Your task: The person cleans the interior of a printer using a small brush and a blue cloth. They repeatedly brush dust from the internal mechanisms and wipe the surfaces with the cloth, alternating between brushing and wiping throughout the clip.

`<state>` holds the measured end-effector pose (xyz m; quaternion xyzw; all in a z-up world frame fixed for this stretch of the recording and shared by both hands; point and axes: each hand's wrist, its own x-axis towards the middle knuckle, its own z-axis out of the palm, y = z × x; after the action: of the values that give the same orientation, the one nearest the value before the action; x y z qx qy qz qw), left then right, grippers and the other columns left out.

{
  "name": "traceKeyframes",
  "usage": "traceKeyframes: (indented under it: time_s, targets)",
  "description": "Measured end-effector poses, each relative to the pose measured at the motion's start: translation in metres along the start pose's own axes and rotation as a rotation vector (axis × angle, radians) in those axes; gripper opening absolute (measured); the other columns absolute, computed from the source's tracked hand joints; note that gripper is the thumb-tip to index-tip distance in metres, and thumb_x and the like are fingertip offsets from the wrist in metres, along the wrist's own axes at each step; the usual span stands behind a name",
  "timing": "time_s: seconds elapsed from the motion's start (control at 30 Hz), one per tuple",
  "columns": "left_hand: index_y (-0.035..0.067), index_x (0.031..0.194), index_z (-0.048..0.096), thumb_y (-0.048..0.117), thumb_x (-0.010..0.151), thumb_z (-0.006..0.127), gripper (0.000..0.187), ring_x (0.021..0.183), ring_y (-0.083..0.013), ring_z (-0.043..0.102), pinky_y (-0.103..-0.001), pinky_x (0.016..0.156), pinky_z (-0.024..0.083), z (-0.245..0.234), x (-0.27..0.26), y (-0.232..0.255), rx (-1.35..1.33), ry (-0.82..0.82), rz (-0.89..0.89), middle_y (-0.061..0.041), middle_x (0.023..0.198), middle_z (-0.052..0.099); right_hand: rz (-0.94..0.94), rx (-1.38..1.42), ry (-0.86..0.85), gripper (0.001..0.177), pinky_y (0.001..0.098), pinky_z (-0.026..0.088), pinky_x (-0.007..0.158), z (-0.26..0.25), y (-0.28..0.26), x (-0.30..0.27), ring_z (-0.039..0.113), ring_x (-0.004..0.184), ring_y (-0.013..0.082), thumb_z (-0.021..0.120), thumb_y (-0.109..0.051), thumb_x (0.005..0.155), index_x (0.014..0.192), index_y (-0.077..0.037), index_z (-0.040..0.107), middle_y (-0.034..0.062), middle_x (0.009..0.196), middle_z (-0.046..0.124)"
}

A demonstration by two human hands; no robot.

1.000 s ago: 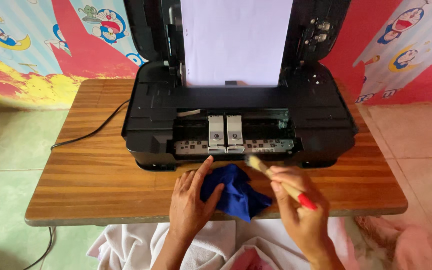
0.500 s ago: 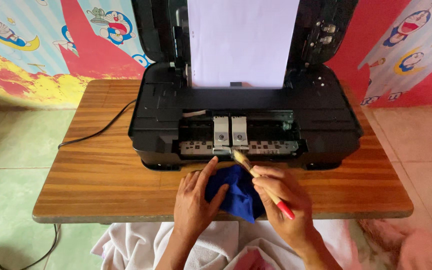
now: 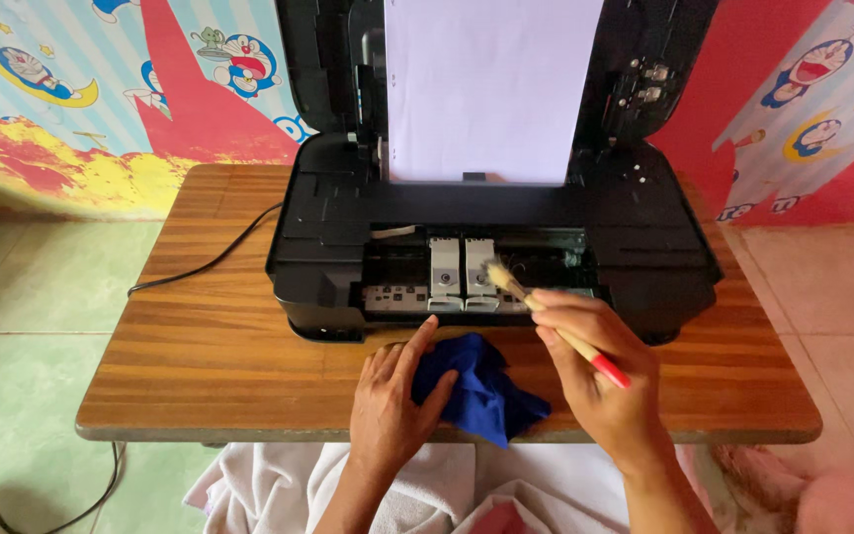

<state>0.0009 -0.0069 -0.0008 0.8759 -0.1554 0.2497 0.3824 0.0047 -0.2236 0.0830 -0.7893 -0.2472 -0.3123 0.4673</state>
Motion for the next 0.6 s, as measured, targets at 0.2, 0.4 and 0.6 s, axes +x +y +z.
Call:
traceKeyframes:
  time_s: [0.2, 0.4, 0.6]
  targets:
    - [0.010, 0.147, 0.052, 0.025, 0.085, 0.078, 0.069, 0.090, -0.0284, 0.062, -0.041, 0.086, 0.049, 0.000, 0.001, -0.001, 0.008, -0.018, 0.003, -0.008, 0.101, 0.071, 0.001, 0.185, -0.143, 0.011, 0.0299, 0.057, 0.098, 0.007, 0.000, 0.017, 0.074, 0.109, 0.0230, 0.067, 0.002, 0.098, 0.109, -0.001, 0.068, 0.0118, 0.112, 0.075]
    - [0.010, 0.148, 0.052, 0.025, 0.086, 0.078, 0.069, 0.091, -0.0281, 0.062, -0.041, 0.087, 0.049, -0.001, 0.000, -0.002, -0.006, -0.012, 0.011, -0.008, 0.101, 0.070, -0.025, 0.028, -0.119, 0.009, 0.0267, 0.060, 0.090, 0.016, 0.006, 0.030, 0.075, 0.103, 0.0199, 0.066, 0.002, 0.099, 0.107, -0.001, 0.069, 0.0102, 0.109, 0.075]
    - [0.010, 0.148, 0.052, 0.025, 0.085, 0.078, 0.070, 0.092, -0.0291, 0.063, -0.041, 0.087, 0.049, -0.001, 0.000, -0.001, -0.007, 0.002, 0.019, -0.008, 0.102, 0.071, 0.046, 0.063, -0.090, 0.010, 0.0281, 0.059, 0.085, 0.025, 0.009, 0.038, 0.075, 0.099, 0.0209, 0.067, 0.001, 0.098, 0.107, -0.001, 0.070, 0.0110, 0.111, 0.076]
